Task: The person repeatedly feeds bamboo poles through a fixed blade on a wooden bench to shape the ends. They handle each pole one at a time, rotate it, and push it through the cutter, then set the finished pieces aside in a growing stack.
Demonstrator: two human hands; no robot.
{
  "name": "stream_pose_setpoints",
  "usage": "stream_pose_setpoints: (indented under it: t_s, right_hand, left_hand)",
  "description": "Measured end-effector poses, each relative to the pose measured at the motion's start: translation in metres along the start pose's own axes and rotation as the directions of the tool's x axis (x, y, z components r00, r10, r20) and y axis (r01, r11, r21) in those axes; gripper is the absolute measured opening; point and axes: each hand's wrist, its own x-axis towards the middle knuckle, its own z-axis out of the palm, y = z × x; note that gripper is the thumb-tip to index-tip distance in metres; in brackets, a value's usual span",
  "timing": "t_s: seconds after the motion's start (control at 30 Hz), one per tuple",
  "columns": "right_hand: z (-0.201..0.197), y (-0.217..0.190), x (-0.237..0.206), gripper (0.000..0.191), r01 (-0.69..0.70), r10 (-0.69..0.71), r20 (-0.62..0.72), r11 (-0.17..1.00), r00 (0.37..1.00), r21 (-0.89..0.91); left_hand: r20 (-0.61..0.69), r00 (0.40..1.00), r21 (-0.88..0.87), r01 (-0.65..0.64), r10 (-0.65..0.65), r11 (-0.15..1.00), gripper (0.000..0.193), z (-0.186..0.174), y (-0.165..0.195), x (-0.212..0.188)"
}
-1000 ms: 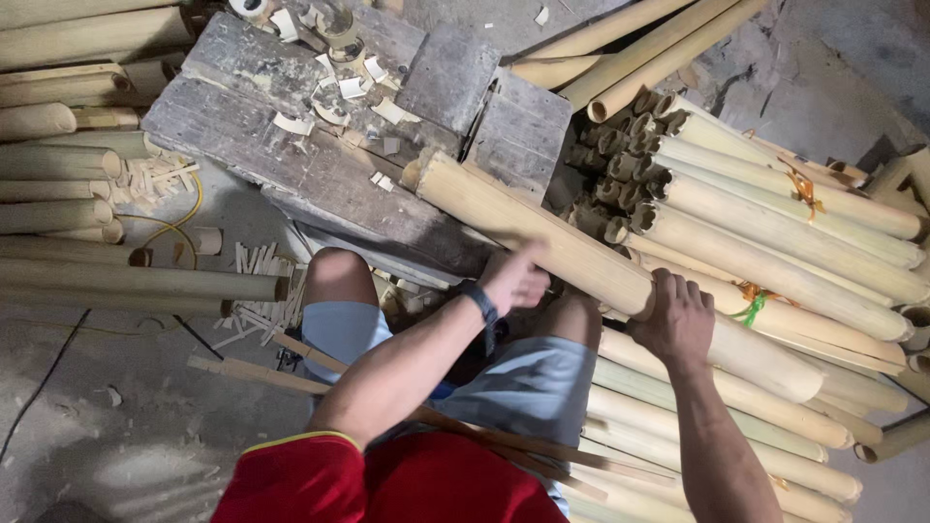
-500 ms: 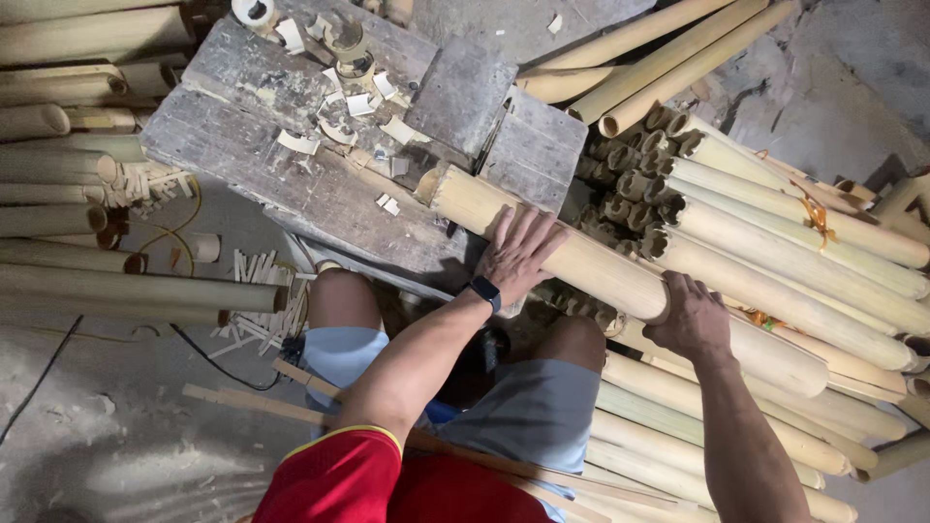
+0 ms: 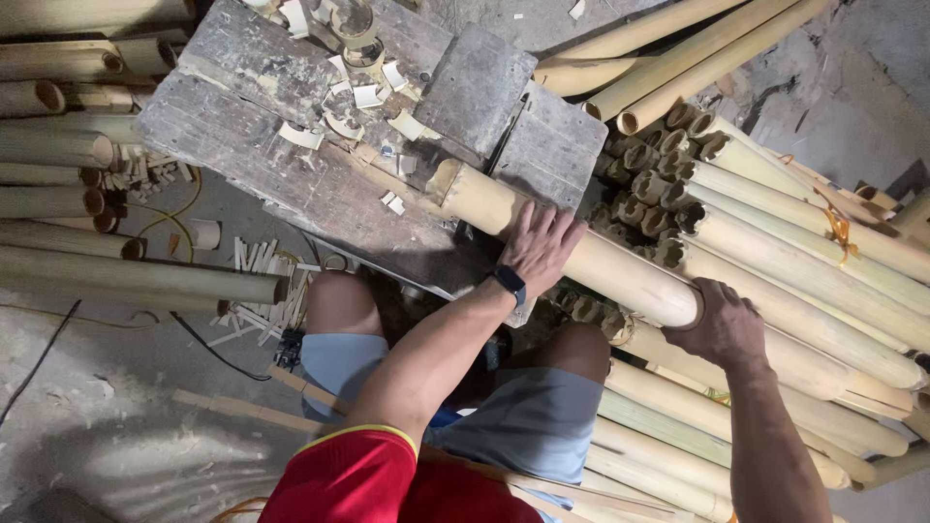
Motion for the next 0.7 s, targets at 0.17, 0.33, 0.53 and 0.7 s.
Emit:
stream_pose_setpoints:
  t_s: [0.17, 0.33, 0.53, 0.7]
  right_hand:
    - [0.007, 0.008, -0.006, 0.097, -0.010, 0.009, -0.047, 1.000, 0.999, -0.013]
    - [-0.003, 0.010, -0.005, 0.099, -0.073, 0.075, 0.058, 0.997, 0.996, -0.035]
    - [-0.004, 0.019, 0.004, 0.101, -0.110, 0.093, 0.164, 0.989, 0.982, 0.095]
    - [0.008, 0.025, 0.000, 0.097, 0.068, -0.063, -0.112, 0.997, 0.992, 0.041]
  left_hand:
    - [0.304, 0.942, 0.090, -0.179, 0.145, 0.980, 0.055, -0.006, -0.010, 0.030]
    - [0.080, 0.948, -0.127, -0.295, 0.307, 0.947, 0.091, -0.015, -0.007, 0.013]
    - [-0.198, 0.977, 0.009, -0.085, 0.085, 0.996, 0.106, -0.010, 0.009, -0.016]
    - [0.253, 0.967, 0.157, -0.055, 0.013, 0.986, 0.083, -0.018, 0.005, 0.034]
